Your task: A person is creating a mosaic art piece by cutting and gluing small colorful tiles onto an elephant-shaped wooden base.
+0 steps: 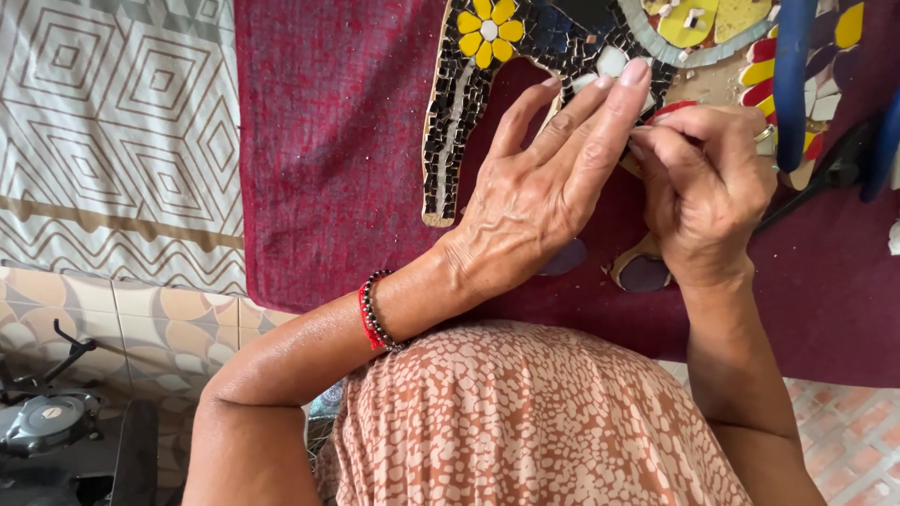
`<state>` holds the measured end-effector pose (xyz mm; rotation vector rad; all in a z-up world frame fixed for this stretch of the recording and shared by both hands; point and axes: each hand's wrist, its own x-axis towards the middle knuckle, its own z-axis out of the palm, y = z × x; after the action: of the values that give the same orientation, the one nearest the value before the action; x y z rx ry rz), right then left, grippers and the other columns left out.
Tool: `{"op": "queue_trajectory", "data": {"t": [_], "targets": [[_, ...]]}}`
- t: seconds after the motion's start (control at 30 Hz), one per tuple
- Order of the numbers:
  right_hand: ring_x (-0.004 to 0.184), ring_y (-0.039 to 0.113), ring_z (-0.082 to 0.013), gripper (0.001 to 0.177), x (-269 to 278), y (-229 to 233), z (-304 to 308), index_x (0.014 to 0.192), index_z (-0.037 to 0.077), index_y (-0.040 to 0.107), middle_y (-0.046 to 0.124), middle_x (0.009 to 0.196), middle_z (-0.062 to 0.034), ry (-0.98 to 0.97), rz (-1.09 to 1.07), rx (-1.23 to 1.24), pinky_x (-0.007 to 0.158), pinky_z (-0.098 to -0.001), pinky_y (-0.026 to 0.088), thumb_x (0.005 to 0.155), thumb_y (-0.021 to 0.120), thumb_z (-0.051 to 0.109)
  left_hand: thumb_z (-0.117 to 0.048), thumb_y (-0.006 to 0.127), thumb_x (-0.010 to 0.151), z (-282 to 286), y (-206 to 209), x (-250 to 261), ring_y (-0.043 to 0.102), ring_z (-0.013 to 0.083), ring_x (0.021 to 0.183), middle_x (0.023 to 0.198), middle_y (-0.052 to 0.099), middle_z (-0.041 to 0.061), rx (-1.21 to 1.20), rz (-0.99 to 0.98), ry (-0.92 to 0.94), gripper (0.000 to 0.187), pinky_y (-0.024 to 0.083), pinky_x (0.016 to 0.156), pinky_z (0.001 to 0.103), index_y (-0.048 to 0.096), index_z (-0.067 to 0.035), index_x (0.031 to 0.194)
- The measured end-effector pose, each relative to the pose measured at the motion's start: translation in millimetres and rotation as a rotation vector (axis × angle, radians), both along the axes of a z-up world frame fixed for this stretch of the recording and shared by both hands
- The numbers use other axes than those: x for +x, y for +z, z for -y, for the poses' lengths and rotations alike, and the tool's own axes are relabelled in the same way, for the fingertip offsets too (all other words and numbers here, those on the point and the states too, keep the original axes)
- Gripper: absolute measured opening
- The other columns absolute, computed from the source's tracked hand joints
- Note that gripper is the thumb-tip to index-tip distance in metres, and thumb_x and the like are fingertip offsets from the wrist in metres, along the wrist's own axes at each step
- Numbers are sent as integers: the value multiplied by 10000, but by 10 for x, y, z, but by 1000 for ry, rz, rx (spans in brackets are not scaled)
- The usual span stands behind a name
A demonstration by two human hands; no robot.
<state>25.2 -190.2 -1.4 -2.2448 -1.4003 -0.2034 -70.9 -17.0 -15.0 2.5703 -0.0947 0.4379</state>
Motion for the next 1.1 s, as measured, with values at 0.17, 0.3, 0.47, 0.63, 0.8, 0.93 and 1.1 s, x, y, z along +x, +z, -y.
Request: {"op": "queue_trajectory", "data": {"t": [0.17, 0.3, 0.47, 0.63, 0.8, 0.93, 1.1], "targets": [[966, 621, -350, 167, 5, -3, 10, 1060, -88, 769, 641, 1073, -204, -6, 15, -12, 764, -438, 562, 1160, 691, 20, -23, 473, 1147, 5, -8, 8, 704, 170, 1435, 1560, 556, 66, 32, 3, 3, 352, 499, 1223, 421, 435, -5, 1497], [977, 616, -358, 166, 8, -5, -8, 1054, -102, 764, 640, 1075, -213, 10, 16, -3, 790, -450, 569, 1152, 708, 19, -24, 464, 1147, 1, -9, 4, 701, 160, 1436, 1560, 562, 70, 20, 0, 7, 354, 490, 1234, 421, 423, 6, 1497], [990, 630, -362, 159, 15, 4, -11, 1046, -110, 761, 637, 1085, -219, 15, 10, -1, 795, -452, 579, 1150, 714, 1, -19, 481, 1146, 0, -9, 3, 680, 158, 1460, 1580, 539, 67, 29, -22, -6, 372, 485, 1246, 426, 406, 1, 1511], [975, 646, -362, 115, 18, -16, 6, 1038, -117, 761, 625, 1084, -221, 13, -7, 11, 790, -454, 588, 1143, 734, -81, -9, 435, 1138, -5, 3, 8, 719, 165, 1429, 1557, 563, 81, 31, 7, 1, 355, 494, 1233, 421, 421, 18, 1492], [978, 637, -359, 103, 25, -28, 10, 1030, -114, 758, 627, 1084, -215, 14, -1, 9, 787, -450, 588, 1131, 769, -97, -34, 476, 1154, -1, -3, 7, 697, 153, 1444, 1567, 550, 70, 33, -7, 0, 354, 489, 1241, 425, 415, 9, 1499], [964, 647, -354, 122, 28, -40, 13, 1009, -122, 764, 628, 1083, -218, 18, 15, 12, 777, -442, 587, 1125, 790, -94, -55, 480, 1157, -1, -5, 8, 708, 151, 1436, 1566, 560, 68, 41, -10, -4, 356, 474, 1244, 420, 406, 12, 1499], [970, 649, -349, 145, 27, -54, 30, 1006, -109, 742, 626, 1091, -211, 7, 32, -11, 743, -430, 580, 1140, 774, -64, -30, 472, 1149, -1, -1, 17, 726, 161, 1413, 1546, 571, 68, 40, 13, 6, 342, 491, 1227, 421, 434, 21, 1485]]}}
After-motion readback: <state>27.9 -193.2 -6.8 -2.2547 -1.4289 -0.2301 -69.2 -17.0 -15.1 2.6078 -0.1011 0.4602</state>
